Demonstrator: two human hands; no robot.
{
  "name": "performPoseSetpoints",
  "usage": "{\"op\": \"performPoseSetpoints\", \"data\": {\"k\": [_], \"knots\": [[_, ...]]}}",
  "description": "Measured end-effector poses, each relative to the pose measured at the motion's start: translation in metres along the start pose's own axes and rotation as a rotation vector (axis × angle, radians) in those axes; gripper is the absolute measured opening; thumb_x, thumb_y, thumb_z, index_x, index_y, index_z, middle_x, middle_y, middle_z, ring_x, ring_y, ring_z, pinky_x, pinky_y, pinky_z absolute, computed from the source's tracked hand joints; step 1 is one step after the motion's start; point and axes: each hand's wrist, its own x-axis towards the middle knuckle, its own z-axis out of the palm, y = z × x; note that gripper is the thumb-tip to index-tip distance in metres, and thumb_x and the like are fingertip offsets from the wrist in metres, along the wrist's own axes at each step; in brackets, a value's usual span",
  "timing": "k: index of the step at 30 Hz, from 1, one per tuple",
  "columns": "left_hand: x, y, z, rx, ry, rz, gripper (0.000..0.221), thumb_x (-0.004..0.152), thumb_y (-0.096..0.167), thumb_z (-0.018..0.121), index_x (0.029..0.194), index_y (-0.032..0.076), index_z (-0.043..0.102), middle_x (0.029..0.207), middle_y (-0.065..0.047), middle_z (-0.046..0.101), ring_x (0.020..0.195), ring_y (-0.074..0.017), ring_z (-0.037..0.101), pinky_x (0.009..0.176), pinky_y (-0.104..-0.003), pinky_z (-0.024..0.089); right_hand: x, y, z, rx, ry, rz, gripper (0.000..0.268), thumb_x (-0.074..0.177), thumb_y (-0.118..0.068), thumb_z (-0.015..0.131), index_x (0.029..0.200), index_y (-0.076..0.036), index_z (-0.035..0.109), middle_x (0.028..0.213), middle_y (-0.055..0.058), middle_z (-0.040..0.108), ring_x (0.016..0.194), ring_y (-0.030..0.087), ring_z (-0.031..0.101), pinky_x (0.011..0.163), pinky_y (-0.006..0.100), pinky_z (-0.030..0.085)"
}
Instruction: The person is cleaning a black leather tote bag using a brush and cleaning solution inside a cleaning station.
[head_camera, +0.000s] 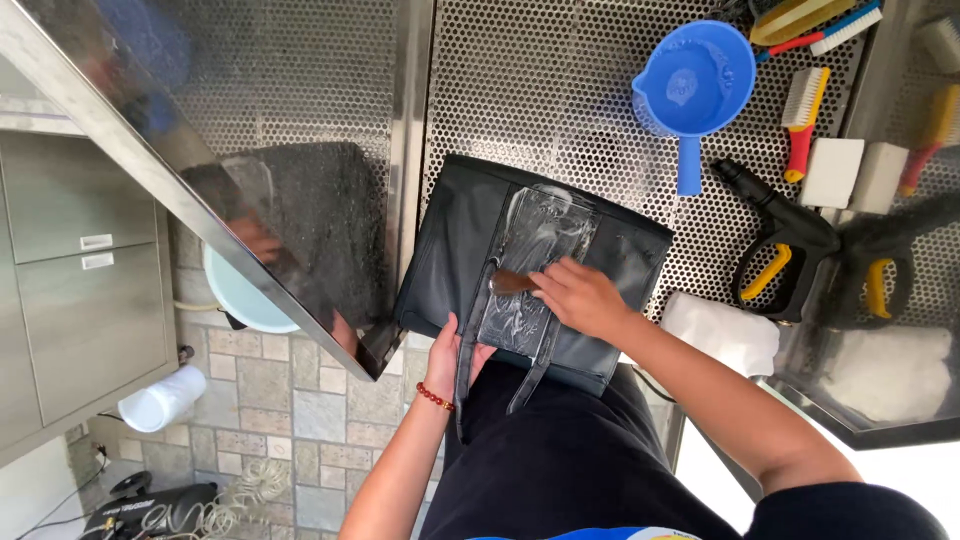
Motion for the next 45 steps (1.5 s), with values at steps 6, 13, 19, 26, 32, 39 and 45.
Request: {"op": "performPoseSetpoints", "data": {"k": [6, 13, 19, 26, 32, 39, 45], "knots": [[0.009, -0.009, -0.040, -0.080, -0.104, -0.026, 0.066, 0.115, 0.048, 0.039, 0.141, -0.011, 0.052, 0.135, -0.024, 0.062, 0.126, -0.0330, 0.059, 0.114, -0.047, 0.043, 0.020, -0.008, -0.012, -0.143, 0.104, 0.245, 0.021, 0.096, -0.020, 0.069, 0.113, -0.006, 0.071, 0.091, 0.009, 0.062, 0.088, 0.029, 0.062, 0.068, 0.041, 0.055], [0.000, -0.004, -0.012, -0.065, 0.018, -0.050, 0.067, 0.107, 0.049, 0.038, 0.139, -0.008, 0.052, 0.135, -0.022, 0.063, 0.128, -0.0321, 0.059, 0.114, -0.046, 0.043, -0.005, -0.019, -0.008, 0.022, -0.066, 0.127, 0.017, 0.090, -0.019, 0.071, 0.106, -0.011, 0.071, 0.089, 0.008, 0.063, 0.089, 0.028, 0.063, 0.071, 0.041, 0.055], [0.003, -0.003, -0.015, -0.023, -0.065, -0.041, 0.069, 0.107, 0.051, 0.037, 0.139, -0.009, 0.051, 0.137, -0.023, 0.062, 0.131, -0.0338, 0.057, 0.115, -0.047, 0.042, -0.013, -0.047, -0.014, 0.270, -0.182, -0.162, 0.027, 0.090, -0.021, 0.073, 0.114, -0.007, 0.070, 0.088, 0.007, 0.062, 0.085, 0.026, 0.062, 0.068, 0.039, 0.055], [0.002, -0.001, -0.017, -0.034, -0.003, -0.036, 0.067, 0.109, 0.049, 0.035, 0.139, -0.008, 0.052, 0.136, -0.022, 0.064, 0.130, -0.0334, 0.058, 0.116, -0.048, 0.040, -0.018, -0.058, -0.017, 0.167, -0.060, -0.077, 0.026, 0.087, -0.021, 0.076, 0.109, -0.006, 0.072, 0.084, 0.006, 0.062, 0.082, 0.024, 0.061, 0.061, 0.036, 0.054], [-0.004, 0.005, 0.001, 0.008, 0.010, -0.055, 0.066, 0.107, 0.050, 0.036, 0.135, -0.006, 0.056, 0.131, -0.022, 0.066, 0.124, -0.0336, 0.063, 0.112, -0.048, 0.045, -0.030, -0.064, -0.021, 0.177, -0.015, -0.023, 0.029, 0.087, -0.021, 0.076, 0.112, -0.006, 0.070, 0.090, 0.004, 0.063, 0.084, 0.023, 0.062, 0.068, 0.035, 0.055], [0.005, 0.003, -0.017, -0.038, -0.018, -0.026, 0.066, 0.111, 0.049, 0.040, 0.135, -0.011, 0.054, 0.132, -0.024, 0.064, 0.125, -0.0341, 0.062, 0.115, -0.049, 0.044, -0.065, -0.065, -0.027, 0.128, -0.053, 0.063, 0.030, 0.084, -0.021, 0.079, 0.110, -0.009, 0.071, 0.089, 0.002, 0.063, 0.081, 0.022, 0.059, 0.067, 0.033, 0.053], [-0.002, 0.003, -0.011, -0.009, 0.011, -0.022, 0.065, 0.107, 0.048, 0.040, 0.138, -0.008, 0.054, 0.135, -0.021, 0.064, 0.127, -0.0327, 0.061, 0.115, -0.048, 0.043, -0.069, -0.064, -0.029, 0.015, -0.015, 0.134, 0.031, 0.082, -0.020, 0.078, 0.110, -0.008, 0.071, 0.089, 0.003, 0.063, 0.082, 0.024, 0.060, 0.068, 0.034, 0.053]]}}
